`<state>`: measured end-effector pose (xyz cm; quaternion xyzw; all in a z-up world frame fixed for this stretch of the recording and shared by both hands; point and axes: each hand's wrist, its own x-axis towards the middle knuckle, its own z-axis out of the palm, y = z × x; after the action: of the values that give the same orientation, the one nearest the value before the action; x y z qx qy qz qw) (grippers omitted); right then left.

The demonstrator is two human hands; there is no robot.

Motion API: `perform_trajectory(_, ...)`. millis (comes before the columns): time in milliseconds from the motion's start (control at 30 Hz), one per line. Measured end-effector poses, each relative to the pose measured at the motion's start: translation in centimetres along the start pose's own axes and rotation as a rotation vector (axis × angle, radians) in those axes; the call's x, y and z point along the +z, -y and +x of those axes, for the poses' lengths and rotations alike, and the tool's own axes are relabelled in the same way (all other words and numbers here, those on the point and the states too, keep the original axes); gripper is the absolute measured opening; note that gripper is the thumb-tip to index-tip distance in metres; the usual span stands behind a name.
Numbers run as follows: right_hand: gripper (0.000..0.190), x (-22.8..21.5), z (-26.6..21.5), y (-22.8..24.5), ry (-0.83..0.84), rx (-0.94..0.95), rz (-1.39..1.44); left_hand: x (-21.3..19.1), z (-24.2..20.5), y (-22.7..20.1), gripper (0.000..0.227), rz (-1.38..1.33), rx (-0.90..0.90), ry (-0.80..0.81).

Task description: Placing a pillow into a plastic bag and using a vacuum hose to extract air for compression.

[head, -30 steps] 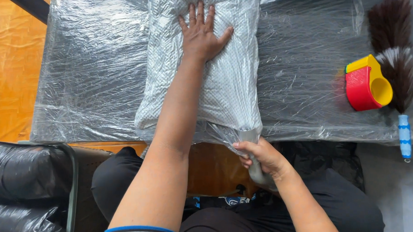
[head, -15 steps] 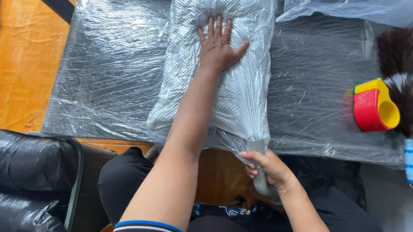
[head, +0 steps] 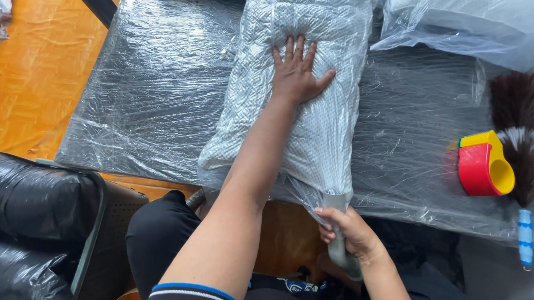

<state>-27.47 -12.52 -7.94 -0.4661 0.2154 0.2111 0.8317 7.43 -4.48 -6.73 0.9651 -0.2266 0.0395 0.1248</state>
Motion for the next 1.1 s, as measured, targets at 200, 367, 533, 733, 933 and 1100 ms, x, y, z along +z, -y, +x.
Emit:
perform_trajectory(200, 0.014, 0.1, 0.0, 0.2, -0.005, 0.017, 0.001, -0.5, 0.2, -0.1, 0.094, 0.035, 0.029, 0.032)
perform_trajectory(367, 0.013, 0.1, 0.3, 0.2, 0.001, 0.049, 0.037, -2.2, 2.7, 0.3, 0.071, 0.117, 0.185, -0.128)
perform_trajectory(533, 0.015, 0.0, 0.4, 0.1, 0.031, 0.040, 0.049, -2.2, 5.9, 1.3, 0.083, 0.090, 0.158, -0.049)
perform_trajectory(733, 0.012, -0.1, 0.2, 0.4, 0.027, 0.058, 0.071, -1.4, 6.5, 2.2, 0.105, 0.084, 0.070, 0.027)
perform_trajectory(933, 0.014, -0.6, 0.5, 0.2, 0.036, 0.051, 0.057, -0.6, 7.3, 2.4, 0.111, 0.075, 0.032, 0.047)
perform_trajectory(1100, 0.015, 0.1, -0.1, 0.9, 0.029, 0.024, 0.017, -3.9, 3.9, 4.1, 0.107, -0.018, 0.104, 0.095)
